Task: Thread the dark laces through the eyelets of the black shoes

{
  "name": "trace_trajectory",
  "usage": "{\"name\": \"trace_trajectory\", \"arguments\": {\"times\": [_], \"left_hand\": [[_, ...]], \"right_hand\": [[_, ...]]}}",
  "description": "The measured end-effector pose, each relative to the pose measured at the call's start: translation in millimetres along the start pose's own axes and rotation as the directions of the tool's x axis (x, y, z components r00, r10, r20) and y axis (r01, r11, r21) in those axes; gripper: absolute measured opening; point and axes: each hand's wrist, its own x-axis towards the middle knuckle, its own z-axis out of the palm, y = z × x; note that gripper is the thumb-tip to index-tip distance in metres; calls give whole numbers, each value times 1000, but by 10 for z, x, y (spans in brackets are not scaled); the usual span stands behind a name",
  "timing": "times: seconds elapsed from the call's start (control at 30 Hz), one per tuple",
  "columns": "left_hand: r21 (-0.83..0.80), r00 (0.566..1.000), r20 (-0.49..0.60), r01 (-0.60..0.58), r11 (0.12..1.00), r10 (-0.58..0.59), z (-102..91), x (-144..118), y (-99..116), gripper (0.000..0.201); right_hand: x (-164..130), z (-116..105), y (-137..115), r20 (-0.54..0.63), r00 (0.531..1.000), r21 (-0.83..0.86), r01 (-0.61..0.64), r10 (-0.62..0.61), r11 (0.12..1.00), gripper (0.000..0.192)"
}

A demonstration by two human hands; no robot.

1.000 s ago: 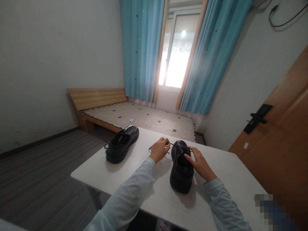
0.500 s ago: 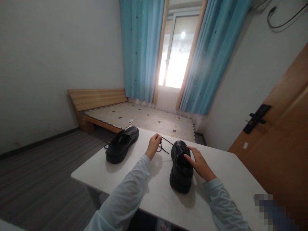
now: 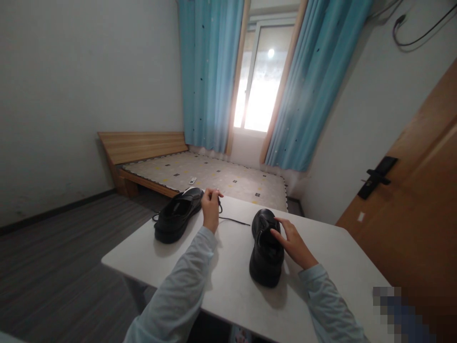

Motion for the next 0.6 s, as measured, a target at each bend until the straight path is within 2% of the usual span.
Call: {"name": "trace_trajectory", "arguments": {"times": [0.07,0.17,0.23,0.37,0.4,0.47,0.53,0.6], "left_hand": [[104,980,-107,-159,982,170,-52,9,82,21],[283,898,-243,-295,913,366,-121,6,153,18],[380,857,-252,-339,860,450,-158,9,154,17],[590,796,-178,-384,710,578,-205,39,121,18],[637,794,-144,-383,669,591,-206,48,117,18],[712,823,-48,-369,597,567,-190,63,115,18],[768,881,97,-362,528,464,-153,71,101,19],[812,922,249,-365,455,295,-112,70,57,21]], "right_hand": [[1,-2,-1,-4,1000,1,3,-3,1000,45],[1,-2,-2,-8,1000,-5,11,-11,1000,45],[0,0,2,-11,1000,-12,14,-14,1000,44],[-3,6,21,-17,1000,-28,13,-14,1000,43],[-3,5,26,-19,1000,-32,15,-16,999,43],[-3,2,34,-18,1000,-39,21,-21,999,44],[-1,-3,37,-14,1000,-42,20,-20,999,44],[-1,-9,36,-6,1000,-37,14,-14,999,44]]}}
